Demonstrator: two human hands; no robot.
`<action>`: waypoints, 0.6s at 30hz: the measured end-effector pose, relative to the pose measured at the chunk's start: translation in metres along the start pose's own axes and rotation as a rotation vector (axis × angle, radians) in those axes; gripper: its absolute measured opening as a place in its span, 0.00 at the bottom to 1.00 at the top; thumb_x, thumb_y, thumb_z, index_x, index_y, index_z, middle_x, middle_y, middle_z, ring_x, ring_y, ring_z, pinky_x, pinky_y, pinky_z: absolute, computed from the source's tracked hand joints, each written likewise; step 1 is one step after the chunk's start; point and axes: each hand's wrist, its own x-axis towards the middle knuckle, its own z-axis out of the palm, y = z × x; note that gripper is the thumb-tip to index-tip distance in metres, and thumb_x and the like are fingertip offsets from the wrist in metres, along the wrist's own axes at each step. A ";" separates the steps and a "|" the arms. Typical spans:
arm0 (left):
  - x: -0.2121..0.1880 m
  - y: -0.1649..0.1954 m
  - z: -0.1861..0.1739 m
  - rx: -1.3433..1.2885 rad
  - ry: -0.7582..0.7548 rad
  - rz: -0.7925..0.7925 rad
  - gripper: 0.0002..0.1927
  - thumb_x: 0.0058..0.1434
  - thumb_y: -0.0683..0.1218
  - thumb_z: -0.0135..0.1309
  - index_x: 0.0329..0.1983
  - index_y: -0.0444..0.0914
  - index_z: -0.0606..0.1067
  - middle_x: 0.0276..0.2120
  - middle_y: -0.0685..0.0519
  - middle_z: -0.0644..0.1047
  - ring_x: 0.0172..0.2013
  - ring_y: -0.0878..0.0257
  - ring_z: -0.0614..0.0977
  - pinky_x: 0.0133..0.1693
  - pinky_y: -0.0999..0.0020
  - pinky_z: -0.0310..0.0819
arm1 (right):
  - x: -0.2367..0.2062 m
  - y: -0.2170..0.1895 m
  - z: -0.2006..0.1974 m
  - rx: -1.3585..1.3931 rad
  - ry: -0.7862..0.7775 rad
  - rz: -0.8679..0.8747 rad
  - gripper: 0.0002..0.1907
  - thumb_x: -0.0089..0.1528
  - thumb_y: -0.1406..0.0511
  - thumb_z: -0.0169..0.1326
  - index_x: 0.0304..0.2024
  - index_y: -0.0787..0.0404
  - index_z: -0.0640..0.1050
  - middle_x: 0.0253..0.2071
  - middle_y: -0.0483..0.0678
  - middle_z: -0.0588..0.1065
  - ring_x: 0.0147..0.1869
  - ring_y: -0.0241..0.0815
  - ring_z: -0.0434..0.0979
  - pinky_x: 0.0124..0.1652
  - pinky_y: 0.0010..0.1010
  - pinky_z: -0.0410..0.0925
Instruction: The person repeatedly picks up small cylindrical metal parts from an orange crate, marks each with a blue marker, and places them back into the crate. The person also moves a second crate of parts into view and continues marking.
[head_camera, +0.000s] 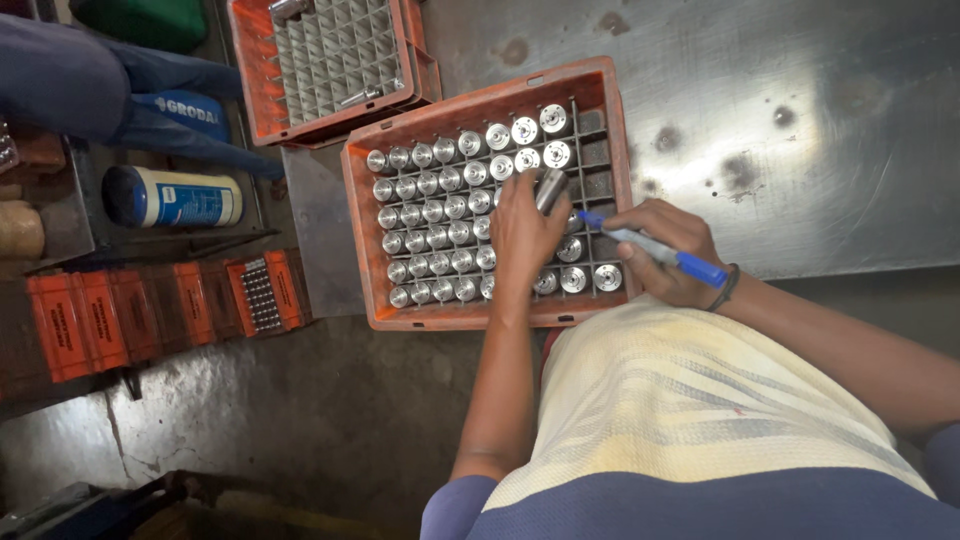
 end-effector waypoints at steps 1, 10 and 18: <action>0.002 -0.001 -0.006 0.023 0.065 0.118 0.19 0.55 0.51 0.61 0.46 0.35 0.78 0.34 0.42 0.80 0.33 0.49 0.83 0.35 0.53 0.77 | 0.000 0.001 0.000 0.004 0.000 0.002 0.12 0.67 0.64 0.53 0.47 0.67 0.79 0.37 0.54 0.79 0.36 0.42 0.80 0.35 0.31 0.72; 0.019 -0.006 -0.005 -0.150 0.043 -0.059 0.16 0.57 0.50 0.61 0.45 0.38 0.82 0.38 0.50 0.83 0.35 0.56 0.86 0.42 0.56 0.81 | 0.002 0.006 -0.003 0.005 0.017 0.009 0.12 0.68 0.64 0.53 0.49 0.66 0.79 0.41 0.55 0.80 0.42 0.44 0.82 0.40 0.31 0.74; 0.053 -0.027 -0.012 0.095 0.196 -0.017 0.25 0.39 0.54 0.75 0.39 0.38 0.84 0.36 0.48 0.82 0.35 0.56 0.84 0.38 0.58 0.79 | 0.003 0.004 -0.004 0.019 0.013 0.003 0.12 0.67 0.64 0.53 0.49 0.66 0.79 0.41 0.55 0.80 0.42 0.46 0.82 0.41 0.32 0.73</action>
